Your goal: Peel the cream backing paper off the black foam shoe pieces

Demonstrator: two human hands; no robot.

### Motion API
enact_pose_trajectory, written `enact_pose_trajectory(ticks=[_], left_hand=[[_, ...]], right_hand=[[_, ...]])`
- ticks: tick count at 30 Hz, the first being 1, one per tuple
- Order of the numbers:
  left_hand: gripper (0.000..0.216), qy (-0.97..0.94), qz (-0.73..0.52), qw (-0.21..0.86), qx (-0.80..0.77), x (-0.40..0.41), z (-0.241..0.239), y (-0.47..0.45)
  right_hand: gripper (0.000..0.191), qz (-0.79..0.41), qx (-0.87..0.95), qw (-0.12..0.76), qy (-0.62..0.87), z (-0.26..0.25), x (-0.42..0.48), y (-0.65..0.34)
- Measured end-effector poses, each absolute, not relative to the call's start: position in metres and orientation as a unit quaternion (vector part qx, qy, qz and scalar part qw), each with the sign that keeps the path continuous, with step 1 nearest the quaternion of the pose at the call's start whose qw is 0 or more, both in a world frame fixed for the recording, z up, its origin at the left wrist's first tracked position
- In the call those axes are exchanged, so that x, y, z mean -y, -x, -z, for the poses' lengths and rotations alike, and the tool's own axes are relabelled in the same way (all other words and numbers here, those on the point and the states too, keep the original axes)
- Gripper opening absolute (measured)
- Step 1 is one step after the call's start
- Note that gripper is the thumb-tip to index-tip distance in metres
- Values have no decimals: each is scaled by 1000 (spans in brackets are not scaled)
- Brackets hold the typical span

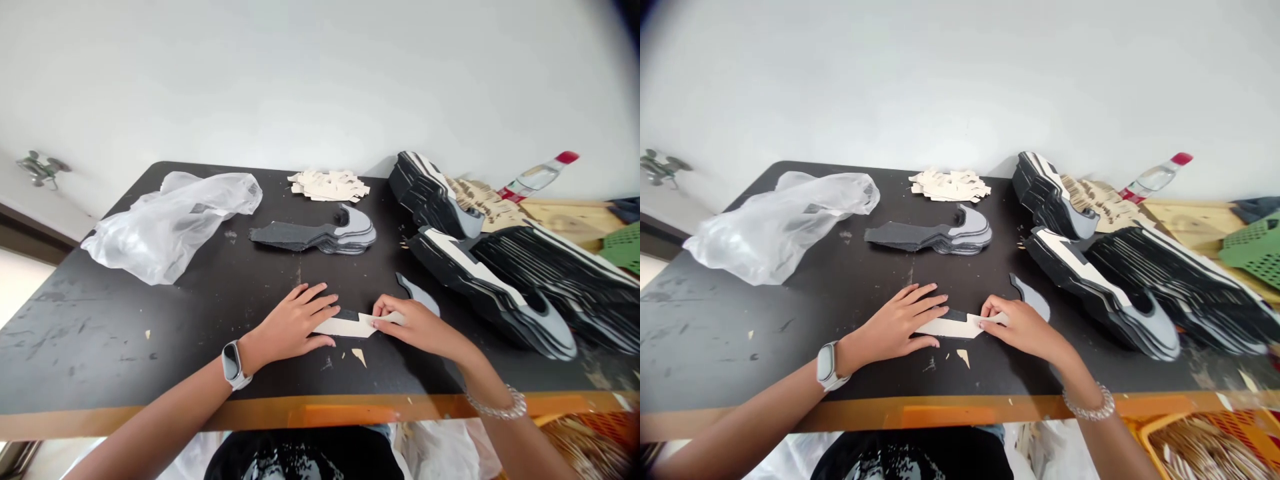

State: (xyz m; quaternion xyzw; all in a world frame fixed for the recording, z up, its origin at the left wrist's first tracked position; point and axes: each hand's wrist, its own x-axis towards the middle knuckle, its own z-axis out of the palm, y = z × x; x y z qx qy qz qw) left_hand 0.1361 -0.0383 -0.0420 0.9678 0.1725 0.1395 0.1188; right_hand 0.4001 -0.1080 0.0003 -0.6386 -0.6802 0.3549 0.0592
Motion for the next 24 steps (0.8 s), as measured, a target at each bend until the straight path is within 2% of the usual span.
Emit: enact_pose_trajectory(ticks=[7, 12, 14, 17, 20, 22, 24], left_hand=[[38, -961, -155, 146, -177, 45, 46, -137], [40, -950, -173, 175, -190, 49, 48, -140], [43, -944, -176, 197, -197, 50, 49, -141], [46, -940, -177, 215, -198, 50, 48, -140], [57, -934, -181, 235, -197, 48, 42, -133], [59, -922, -185, 267, -211, 47, 33, -127], [46, -907, -175, 315, -220, 46, 24, -121]], right_hand=[[18, -363, 664, 158, 635, -6, 120, -374], [19, -482, 641, 254, 542, -22, 127, -328], [23, -519, 611, 307, 513, -24, 133, -318], [35, -562, 526, 431, 471, -21, 143, -318], [42, -549, 450, 523, 472, -13, 151, -329], [40, -540, 419, 537, 494, -5, 155, -336], [37, -551, 390, 545, 497, 4, 157, -339]])
